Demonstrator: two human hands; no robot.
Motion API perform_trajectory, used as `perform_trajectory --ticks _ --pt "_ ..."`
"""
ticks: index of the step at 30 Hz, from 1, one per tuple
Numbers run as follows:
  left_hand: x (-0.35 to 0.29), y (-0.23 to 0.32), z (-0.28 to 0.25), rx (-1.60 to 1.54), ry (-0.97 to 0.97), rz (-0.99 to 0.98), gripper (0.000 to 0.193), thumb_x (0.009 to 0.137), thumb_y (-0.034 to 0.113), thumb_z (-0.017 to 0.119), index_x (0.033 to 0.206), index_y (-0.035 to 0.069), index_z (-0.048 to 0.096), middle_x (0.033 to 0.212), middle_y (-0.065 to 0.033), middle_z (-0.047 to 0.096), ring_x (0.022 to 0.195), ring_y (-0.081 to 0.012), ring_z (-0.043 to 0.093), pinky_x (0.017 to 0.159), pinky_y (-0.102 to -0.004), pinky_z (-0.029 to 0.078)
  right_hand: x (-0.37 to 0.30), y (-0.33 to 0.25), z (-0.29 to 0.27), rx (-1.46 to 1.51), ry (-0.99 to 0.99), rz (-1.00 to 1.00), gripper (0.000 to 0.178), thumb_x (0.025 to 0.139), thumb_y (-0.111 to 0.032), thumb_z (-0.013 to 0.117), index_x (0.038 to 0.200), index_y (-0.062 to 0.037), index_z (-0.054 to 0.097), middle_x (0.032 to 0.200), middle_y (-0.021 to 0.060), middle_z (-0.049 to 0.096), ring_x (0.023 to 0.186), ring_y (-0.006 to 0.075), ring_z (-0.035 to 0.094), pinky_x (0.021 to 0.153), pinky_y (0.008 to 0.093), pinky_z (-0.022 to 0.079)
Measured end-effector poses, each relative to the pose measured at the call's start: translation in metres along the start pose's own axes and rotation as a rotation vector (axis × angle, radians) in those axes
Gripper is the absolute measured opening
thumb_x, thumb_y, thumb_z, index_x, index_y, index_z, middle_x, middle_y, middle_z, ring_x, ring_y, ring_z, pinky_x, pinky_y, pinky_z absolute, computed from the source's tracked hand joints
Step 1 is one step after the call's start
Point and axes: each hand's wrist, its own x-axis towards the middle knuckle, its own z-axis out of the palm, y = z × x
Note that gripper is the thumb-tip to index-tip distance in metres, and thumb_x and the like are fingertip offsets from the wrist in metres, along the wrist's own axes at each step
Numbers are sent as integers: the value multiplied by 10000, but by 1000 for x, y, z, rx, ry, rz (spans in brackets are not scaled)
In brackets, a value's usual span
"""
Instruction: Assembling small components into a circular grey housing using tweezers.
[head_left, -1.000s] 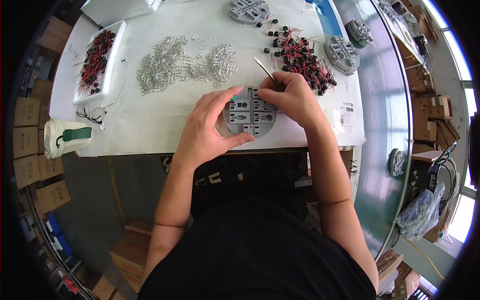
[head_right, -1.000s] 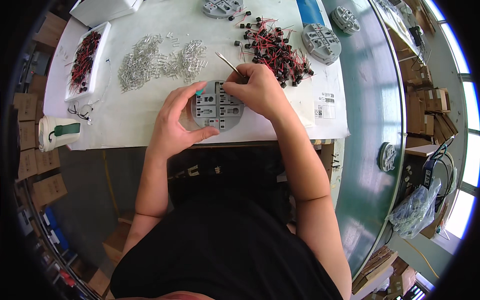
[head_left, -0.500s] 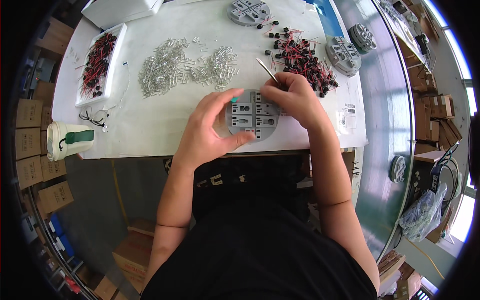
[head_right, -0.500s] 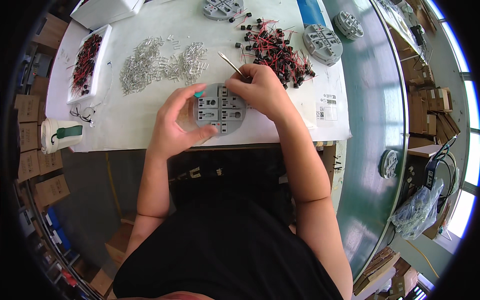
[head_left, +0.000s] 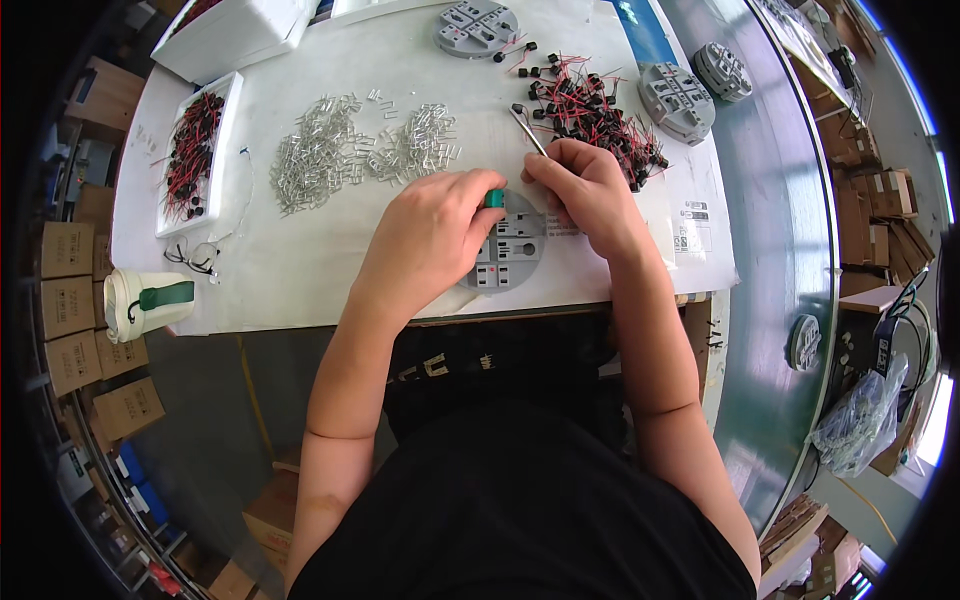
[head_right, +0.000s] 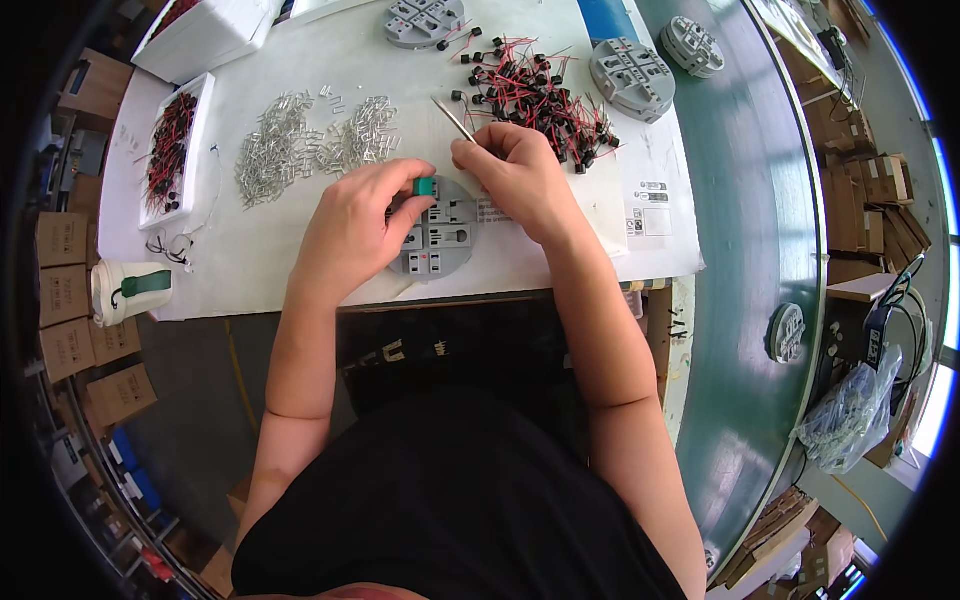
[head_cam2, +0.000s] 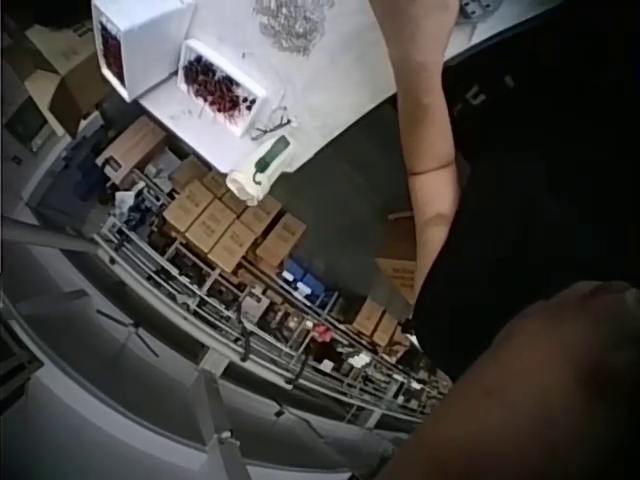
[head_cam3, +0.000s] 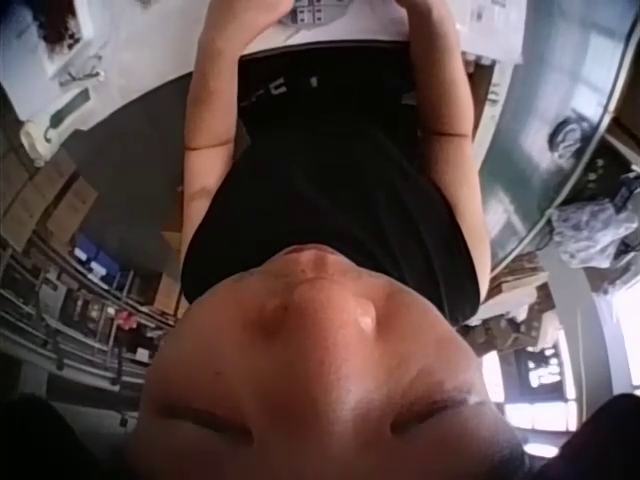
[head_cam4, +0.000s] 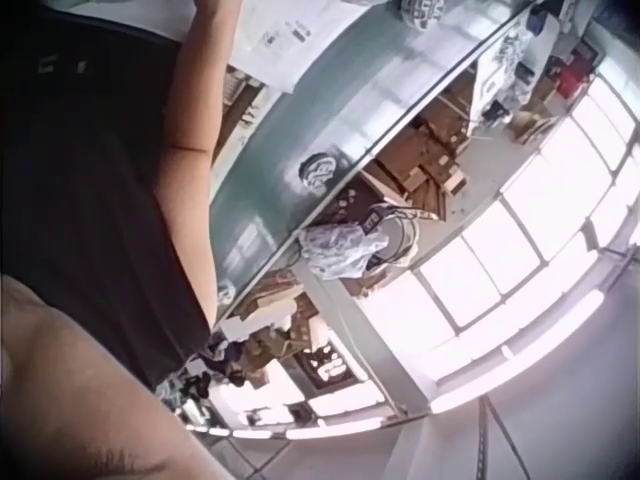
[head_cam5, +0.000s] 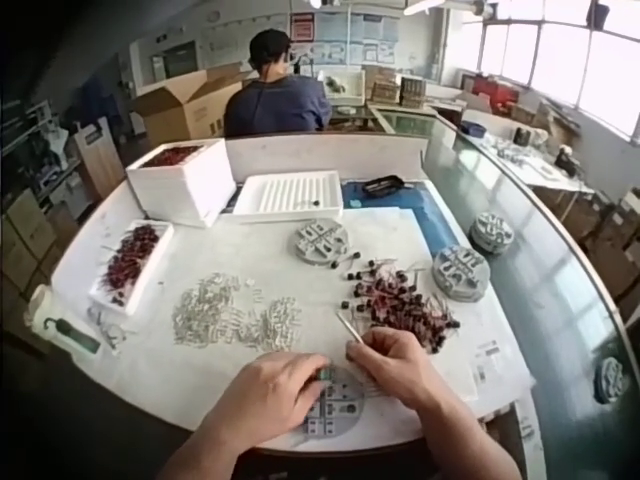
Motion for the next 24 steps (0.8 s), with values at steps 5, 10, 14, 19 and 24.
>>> perform_trajectory --ticks 5,10,14,19,24 --pt "6 18 -2 159 -62 -41 208 918 81 769 1098 14 691 963 -151 741 858 -348 710 781 -466 555 0 2 3 -47 23 -36 246 1021 -256 741 924 -31 728 757 -50 631 621 14 478 539 229 358" --pt "14 17 3 260 -131 -36 256 903 84 782 1141 14 719 936 -153 729 847 -357 689 797 -470 543 -11 -8 8 -251 70 -159 241 1008 -239 757 1005 1 750 742 -42 612 637 12 472 549 240 365" --pt "-1 1 9 111 22 27 355 902 86 794 1248 41 735 925 -131 723 875 -338 673 828 -453 541 -7 -50 0 -484 147 -387 242 949 -231 777 1046 -10 775 833 88 717 693 187 647 660 337 502" --pt "-20 -10 31 -108 227 57 397 924 107 784 1308 28 717 982 -108 717 982 -319 659 890 -448 532 82 -77 -20 -879 164 -535 260 922 -258 775 1088 -62 812 950 157 796 816 336 763 765 415 590" --pt "-22 -14 35 -223 268 62 470 908 132 813 1350 34 686 998 -104 702 1008 -322 643 925 -445 523 140 -71 -1 -1162 107 -429 286 913 -335 774 1043 -85 826 968 160 803 894 339 776 813 431 597"
